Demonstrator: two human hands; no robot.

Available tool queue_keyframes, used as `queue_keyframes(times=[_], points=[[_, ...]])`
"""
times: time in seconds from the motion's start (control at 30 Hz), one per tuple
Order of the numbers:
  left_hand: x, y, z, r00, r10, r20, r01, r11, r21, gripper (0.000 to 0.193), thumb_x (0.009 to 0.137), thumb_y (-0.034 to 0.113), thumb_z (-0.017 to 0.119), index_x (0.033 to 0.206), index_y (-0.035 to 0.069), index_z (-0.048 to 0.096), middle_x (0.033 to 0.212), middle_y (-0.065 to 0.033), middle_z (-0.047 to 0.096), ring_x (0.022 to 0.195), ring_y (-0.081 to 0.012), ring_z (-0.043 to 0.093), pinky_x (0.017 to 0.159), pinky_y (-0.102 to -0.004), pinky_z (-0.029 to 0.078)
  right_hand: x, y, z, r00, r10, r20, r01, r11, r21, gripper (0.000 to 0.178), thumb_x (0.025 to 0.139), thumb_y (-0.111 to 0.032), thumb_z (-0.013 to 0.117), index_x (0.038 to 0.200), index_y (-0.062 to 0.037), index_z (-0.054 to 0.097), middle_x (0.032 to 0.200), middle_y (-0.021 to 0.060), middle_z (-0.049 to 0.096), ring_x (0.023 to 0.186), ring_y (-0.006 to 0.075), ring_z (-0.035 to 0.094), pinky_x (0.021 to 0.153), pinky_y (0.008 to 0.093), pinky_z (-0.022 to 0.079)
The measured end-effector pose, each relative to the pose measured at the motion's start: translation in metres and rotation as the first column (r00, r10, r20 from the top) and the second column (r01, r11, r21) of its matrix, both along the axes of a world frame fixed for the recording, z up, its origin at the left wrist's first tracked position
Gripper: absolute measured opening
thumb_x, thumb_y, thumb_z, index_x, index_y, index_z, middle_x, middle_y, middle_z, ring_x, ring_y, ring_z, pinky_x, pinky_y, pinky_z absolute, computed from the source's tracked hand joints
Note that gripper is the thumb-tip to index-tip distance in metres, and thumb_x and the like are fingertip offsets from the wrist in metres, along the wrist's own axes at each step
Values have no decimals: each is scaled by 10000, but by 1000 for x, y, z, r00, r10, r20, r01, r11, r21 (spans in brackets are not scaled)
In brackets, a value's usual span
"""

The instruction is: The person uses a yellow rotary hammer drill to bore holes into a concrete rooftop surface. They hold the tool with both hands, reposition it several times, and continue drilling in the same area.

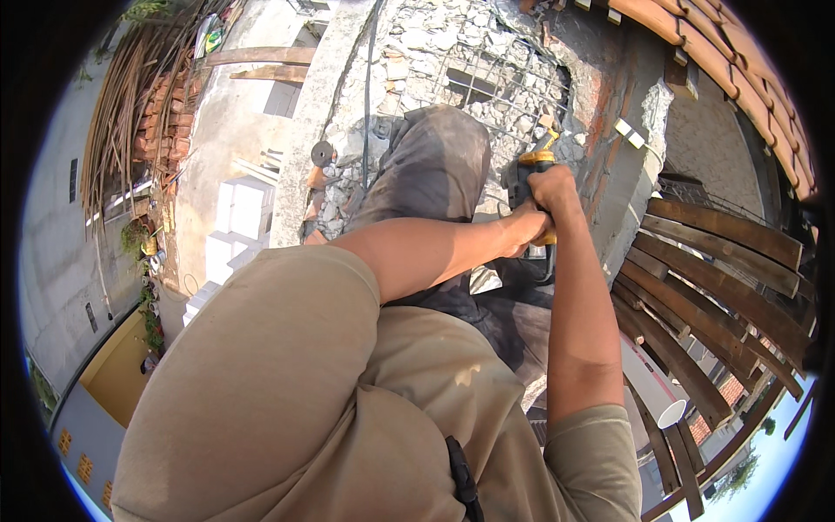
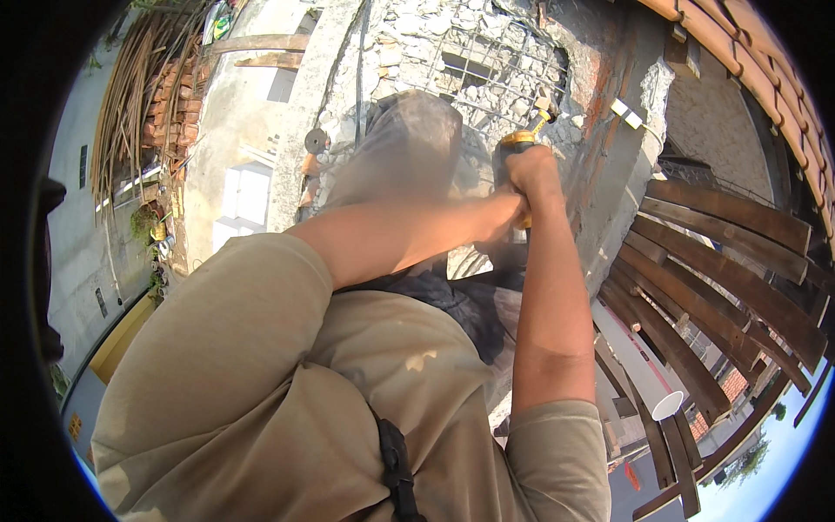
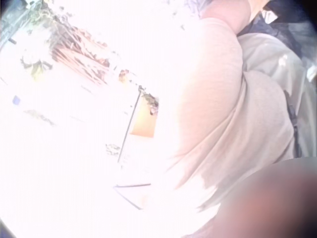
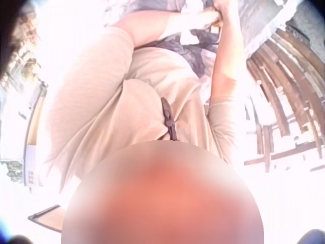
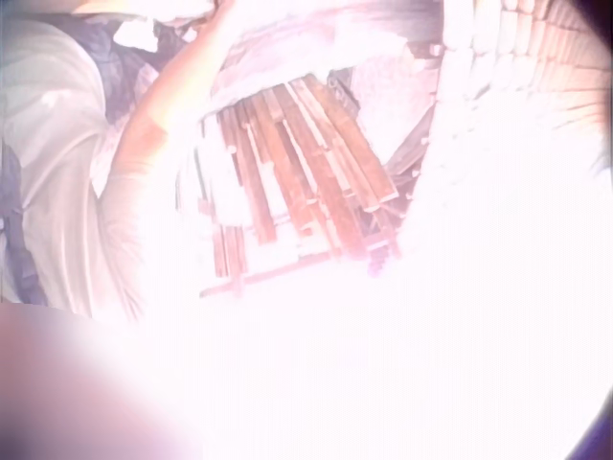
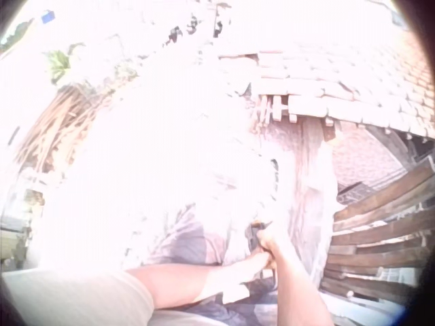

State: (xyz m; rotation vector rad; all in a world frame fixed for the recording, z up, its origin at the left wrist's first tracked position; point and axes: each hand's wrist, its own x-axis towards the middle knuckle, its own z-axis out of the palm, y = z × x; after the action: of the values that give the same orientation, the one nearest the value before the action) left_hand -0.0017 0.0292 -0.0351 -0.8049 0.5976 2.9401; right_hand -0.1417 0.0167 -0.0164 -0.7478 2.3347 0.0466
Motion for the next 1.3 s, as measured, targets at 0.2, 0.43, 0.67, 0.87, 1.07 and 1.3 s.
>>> queue_keyframes(times=[0.2,0.43,0.67,0.87,1.07,1.3], points=[[-4,4,-13,996,36,76,-31,997,-67,445,911,57,701,1345,23,608,1019,-100,716,878,-198,699,731,-371,529,9,3,0,993,-99,-71,96,994,-48,435,848,-264,727,1047,119,782,1084,372,762,1100,513,747,934,512,597],[12,14,-2,957,-156,246,206,960,-191,767,885,153,794,1518,-36,405,1111,-146,706,966,-229,714,783,-389,553,42,34,11,946,-308,-103,299,949,-97,454,822,-293,742,969,136,767,1015,390,756,1064,523,760,908,526,595],[36,14,59,941,-293,169,315,941,-121,385,910,21,711,1275,16,591,956,-87,703,816,-166,691,619,-359,502,58,65,61,930,-361,-71,347,925,-155,536,858,-279,745,1177,152,715,1111,387,759,1122,487,765,963,502,598],[19,16,66,978,-183,98,183,983,6,235,896,0,645,1122,54,678,964,-47,694,887,-166,652,727,-363,471,38,38,93,979,-195,-56,192,980,-48,500,883,-252,716,1174,155,723,1144,399,748,1158,491,752,977,504,596],[4,9,31,998,-45,33,44,998,41,278,877,57,710,1151,22,686,1084,-77,682,1033,-195,655,878,-360,487,20,5,57,987,-154,-49,158,984,86,457,895,-212,688,1190,132,750,1240,368,746,1221,489,728,1027,493,595],[5,-1,26,992,-82,92,75,994,84,266,894,29,713,1160,33,697,1032,-65,709,929,-194,681,816,-351,505,22,-3,46,990,-134,-48,137,988,65,416,898,-232,694,1122,107,786,1189,355,755,1197,462,738,1008,496,603]])
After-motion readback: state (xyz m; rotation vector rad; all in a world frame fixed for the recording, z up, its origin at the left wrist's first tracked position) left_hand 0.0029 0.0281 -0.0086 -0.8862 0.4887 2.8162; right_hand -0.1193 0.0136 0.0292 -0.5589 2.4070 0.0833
